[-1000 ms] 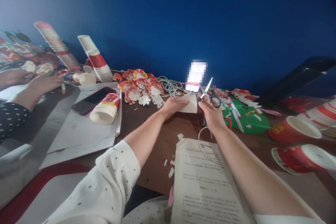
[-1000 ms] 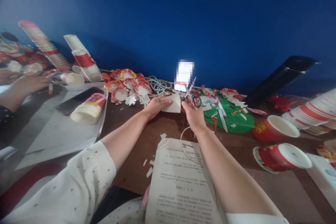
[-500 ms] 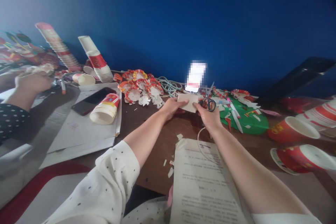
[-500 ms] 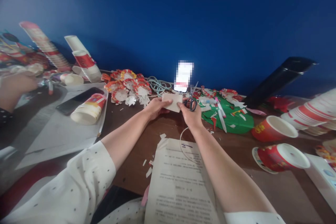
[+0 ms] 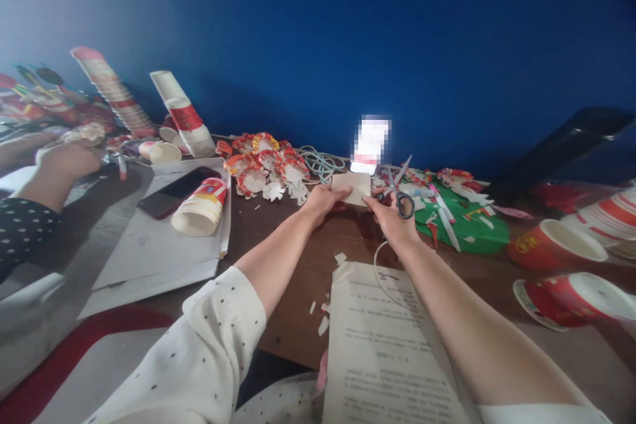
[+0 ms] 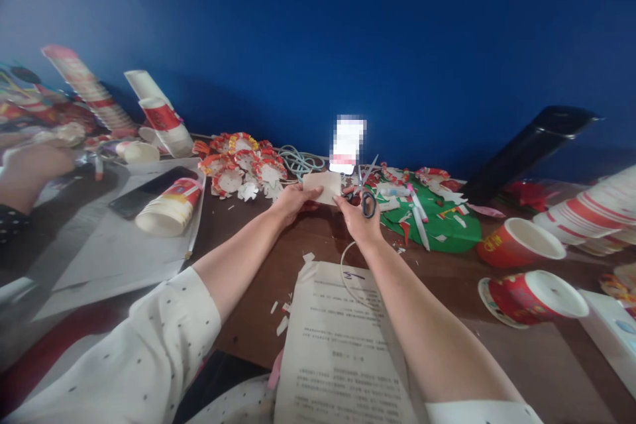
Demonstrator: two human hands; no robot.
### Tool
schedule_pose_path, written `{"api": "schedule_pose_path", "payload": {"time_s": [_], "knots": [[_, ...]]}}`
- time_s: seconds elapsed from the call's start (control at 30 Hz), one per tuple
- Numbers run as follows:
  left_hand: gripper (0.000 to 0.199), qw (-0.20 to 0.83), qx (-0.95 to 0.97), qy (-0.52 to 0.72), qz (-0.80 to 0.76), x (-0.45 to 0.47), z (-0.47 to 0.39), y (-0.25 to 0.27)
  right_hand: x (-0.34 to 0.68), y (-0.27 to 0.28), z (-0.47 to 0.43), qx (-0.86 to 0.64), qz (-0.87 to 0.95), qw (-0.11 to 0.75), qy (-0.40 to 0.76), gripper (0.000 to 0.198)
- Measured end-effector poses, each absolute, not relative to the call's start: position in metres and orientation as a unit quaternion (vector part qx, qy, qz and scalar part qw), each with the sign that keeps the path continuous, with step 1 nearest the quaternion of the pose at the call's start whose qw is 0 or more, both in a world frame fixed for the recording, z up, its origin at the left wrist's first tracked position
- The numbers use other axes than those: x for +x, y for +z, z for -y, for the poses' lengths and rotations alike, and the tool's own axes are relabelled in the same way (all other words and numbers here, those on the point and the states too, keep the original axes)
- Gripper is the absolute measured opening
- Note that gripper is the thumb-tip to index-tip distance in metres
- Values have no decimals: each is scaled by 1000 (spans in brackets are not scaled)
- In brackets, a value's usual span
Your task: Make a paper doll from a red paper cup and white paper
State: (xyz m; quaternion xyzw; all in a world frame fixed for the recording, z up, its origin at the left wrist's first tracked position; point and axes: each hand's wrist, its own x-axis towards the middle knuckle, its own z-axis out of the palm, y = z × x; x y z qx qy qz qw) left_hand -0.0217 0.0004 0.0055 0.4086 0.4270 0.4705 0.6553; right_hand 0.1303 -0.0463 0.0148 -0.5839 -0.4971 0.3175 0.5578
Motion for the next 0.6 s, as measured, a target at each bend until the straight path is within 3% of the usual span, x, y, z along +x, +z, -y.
{"api": "schedule_pose_path", "payload": {"time_s": [0.2,0.37,0.6], "knots": [[33,678,436,428,-409,-24,1,5,136,24,52,-624,509,516,291,41],[30,689,449,395,-409,-23,3,6,139,20,47,-651,479,545,223,38],[24,692,462,372,-410,-25,7,12,141,22,47,-626,482,551,269,43]]}}
